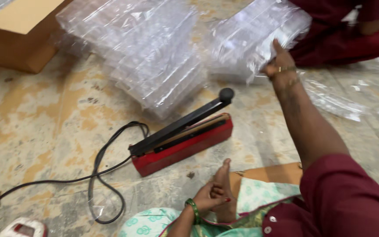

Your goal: The person sits on the floor and seals stacks of clear plastic containers inside plastic bags using a hand-held impulse heat sealer. They wrap each stack in plastic film, press the sealer bar to close the bag, and set the sealed package aside with other finished packages.

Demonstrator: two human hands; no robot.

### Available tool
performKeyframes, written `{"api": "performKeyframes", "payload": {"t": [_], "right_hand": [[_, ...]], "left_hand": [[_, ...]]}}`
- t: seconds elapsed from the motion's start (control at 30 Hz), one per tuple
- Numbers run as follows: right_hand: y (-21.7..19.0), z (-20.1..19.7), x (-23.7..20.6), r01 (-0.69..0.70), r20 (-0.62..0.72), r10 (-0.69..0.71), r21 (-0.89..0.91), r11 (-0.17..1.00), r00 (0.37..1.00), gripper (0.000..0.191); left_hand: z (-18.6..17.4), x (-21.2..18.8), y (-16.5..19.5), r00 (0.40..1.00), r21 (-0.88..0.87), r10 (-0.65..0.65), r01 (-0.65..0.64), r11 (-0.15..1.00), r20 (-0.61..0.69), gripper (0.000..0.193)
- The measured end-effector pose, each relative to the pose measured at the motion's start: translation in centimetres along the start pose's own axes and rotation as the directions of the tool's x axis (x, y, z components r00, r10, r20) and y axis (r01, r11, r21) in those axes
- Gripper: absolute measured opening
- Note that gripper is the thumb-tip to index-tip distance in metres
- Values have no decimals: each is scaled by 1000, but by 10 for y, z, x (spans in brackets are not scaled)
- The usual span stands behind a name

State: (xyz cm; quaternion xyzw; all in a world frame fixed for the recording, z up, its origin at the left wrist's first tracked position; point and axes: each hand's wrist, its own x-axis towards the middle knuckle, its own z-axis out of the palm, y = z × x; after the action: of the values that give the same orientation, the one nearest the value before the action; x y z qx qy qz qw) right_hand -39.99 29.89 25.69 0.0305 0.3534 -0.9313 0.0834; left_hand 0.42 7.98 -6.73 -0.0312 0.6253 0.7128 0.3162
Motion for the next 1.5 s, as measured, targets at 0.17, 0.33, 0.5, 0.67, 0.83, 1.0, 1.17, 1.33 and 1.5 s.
{"api": "performKeyframes", "payload": {"t": [0.17, 0.33, 0.5, 0.67, 0.83, 1.0, 1.17, 1.33, 1.5], "right_hand": [[33, 53, 59, 4, -378, -82, -201, 980, 922, 79], [64, 39, 62, -72, -394, -164, -519, 852, 904, 72], [55, -24, 23, 49, -161, -112, -352, 935, 980, 43], [9, -132, -115, -22, -133, -66, -571, 821, 989, 33], [-65, -246, -299, -46, -158, -236, -907, 420, 959, 28], [-135, -324, -420, -252, -52, -794, -959, -129, 605, 29], [-171, -396, -468, -487, 33, -939, -849, -207, 342, 40], [-227, -459, -447, -708, -193, -971, -705, 38, 140, 74], [-277, -479, -437, -722, -435, -900, -630, 286, 23, 84]], "left_hand": [[0, 4, -16, 991, -78, 123, -119, 990, 53, 72], [-5, -2, -14, 997, -27, 51, -50, 998, 58, 67], [-14, -3, -13, 998, -39, 46, -44, 998, 50, 61], [-46, -5, -25, 994, 61, 80, -84, 995, 75, 53], [-82, -20, -21, 997, 194, 65, -73, 978, 46, 49], [-87, -44, -2, 998, 39, -1, 4, 999, -69, 49], [-92, -63, 6, 982, 27, -36, 42, 999, -183, 47], [-93, -88, 4, 967, -27, -46, 40, 999, -252, 50], [-70, -97, 21, 935, 21, -37, 48, 999, -352, 50]]}}
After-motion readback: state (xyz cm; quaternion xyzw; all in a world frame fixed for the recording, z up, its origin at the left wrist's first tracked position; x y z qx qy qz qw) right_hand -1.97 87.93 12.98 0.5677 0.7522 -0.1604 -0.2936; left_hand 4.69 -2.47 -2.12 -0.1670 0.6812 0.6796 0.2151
